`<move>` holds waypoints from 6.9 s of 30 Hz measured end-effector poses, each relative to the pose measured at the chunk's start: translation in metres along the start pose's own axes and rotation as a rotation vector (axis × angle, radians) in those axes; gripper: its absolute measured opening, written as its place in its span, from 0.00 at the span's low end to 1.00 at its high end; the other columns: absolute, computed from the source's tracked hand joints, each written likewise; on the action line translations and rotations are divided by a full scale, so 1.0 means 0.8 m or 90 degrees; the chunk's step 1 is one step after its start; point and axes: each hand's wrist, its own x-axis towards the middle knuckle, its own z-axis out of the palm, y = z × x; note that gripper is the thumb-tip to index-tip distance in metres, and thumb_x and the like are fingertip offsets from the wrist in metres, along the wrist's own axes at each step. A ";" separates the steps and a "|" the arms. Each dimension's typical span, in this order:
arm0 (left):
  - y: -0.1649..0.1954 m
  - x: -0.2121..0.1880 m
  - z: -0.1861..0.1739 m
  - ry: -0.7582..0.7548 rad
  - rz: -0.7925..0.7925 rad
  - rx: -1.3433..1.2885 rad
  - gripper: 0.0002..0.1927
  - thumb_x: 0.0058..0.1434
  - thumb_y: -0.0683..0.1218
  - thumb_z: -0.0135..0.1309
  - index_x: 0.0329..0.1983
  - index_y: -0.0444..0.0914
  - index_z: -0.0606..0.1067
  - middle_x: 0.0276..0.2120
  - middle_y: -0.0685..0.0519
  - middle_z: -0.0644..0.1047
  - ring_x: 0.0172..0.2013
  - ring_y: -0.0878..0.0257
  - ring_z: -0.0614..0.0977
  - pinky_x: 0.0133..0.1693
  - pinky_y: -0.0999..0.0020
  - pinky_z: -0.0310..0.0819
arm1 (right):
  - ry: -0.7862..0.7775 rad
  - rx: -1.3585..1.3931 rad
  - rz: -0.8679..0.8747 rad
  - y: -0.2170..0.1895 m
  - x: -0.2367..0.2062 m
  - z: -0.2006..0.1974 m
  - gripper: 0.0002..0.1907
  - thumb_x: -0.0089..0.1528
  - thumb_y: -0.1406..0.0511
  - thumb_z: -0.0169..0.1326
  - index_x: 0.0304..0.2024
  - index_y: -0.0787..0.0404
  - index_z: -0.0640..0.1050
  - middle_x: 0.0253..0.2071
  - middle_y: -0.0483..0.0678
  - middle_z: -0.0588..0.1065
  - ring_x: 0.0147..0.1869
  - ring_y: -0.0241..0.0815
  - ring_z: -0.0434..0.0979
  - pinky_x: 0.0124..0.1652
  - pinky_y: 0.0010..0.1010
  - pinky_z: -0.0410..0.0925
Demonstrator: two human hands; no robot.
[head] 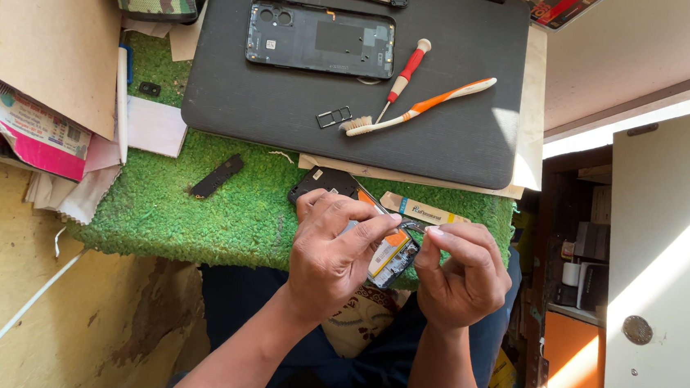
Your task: The person repairs a disassembled smartphone at a workbench. They hold the phone body with one hand and use a small tool to pry and work on internal components near the edge, repositioning the phone and continuing to work on the small parts throughout the clip.
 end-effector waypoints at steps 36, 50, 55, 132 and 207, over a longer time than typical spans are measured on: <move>0.000 0.000 0.002 -0.005 0.020 -0.007 0.14 0.56 0.36 0.63 0.45 0.40 0.81 0.38 0.56 0.78 0.41 0.60 0.79 0.51 0.59 0.65 | 0.037 0.072 0.054 0.010 -0.012 -0.005 0.08 0.62 0.75 0.64 0.41 0.65 0.77 0.37 0.51 0.78 0.36 0.33 0.76 0.33 0.17 0.65; -0.002 -0.001 0.000 0.001 0.020 -0.034 0.15 0.55 0.36 0.63 0.46 0.40 0.81 0.39 0.57 0.78 0.41 0.59 0.78 0.51 0.59 0.64 | -0.022 0.147 0.098 0.007 -0.011 -0.008 0.08 0.63 0.76 0.62 0.43 0.66 0.76 0.40 0.54 0.79 0.40 0.35 0.80 0.38 0.18 0.69; -0.002 0.000 -0.001 0.001 0.022 -0.031 0.15 0.55 0.36 0.63 0.46 0.41 0.81 0.39 0.57 0.78 0.41 0.59 0.78 0.52 0.59 0.64 | -0.031 0.154 0.075 0.008 -0.006 -0.010 0.09 0.61 0.76 0.63 0.41 0.66 0.77 0.38 0.53 0.79 0.39 0.36 0.79 0.36 0.19 0.69; 0.005 0.008 -0.001 -0.007 0.010 -0.022 0.05 0.62 0.43 0.63 0.40 0.39 0.80 0.36 0.55 0.78 0.39 0.58 0.78 0.50 0.59 0.65 | -0.046 0.082 -0.003 0.002 0.002 -0.007 0.10 0.59 0.75 0.66 0.40 0.63 0.78 0.36 0.50 0.80 0.35 0.37 0.77 0.38 0.24 0.67; 0.008 0.012 -0.004 -0.022 -0.004 -0.036 0.03 0.61 0.43 0.63 0.36 0.39 0.80 0.34 0.54 0.79 0.36 0.58 0.79 0.49 0.60 0.63 | 0.027 0.028 0.066 0.001 -0.003 -0.005 0.11 0.56 0.78 0.67 0.37 0.64 0.80 0.31 0.50 0.78 0.27 0.29 0.66 0.26 0.17 0.55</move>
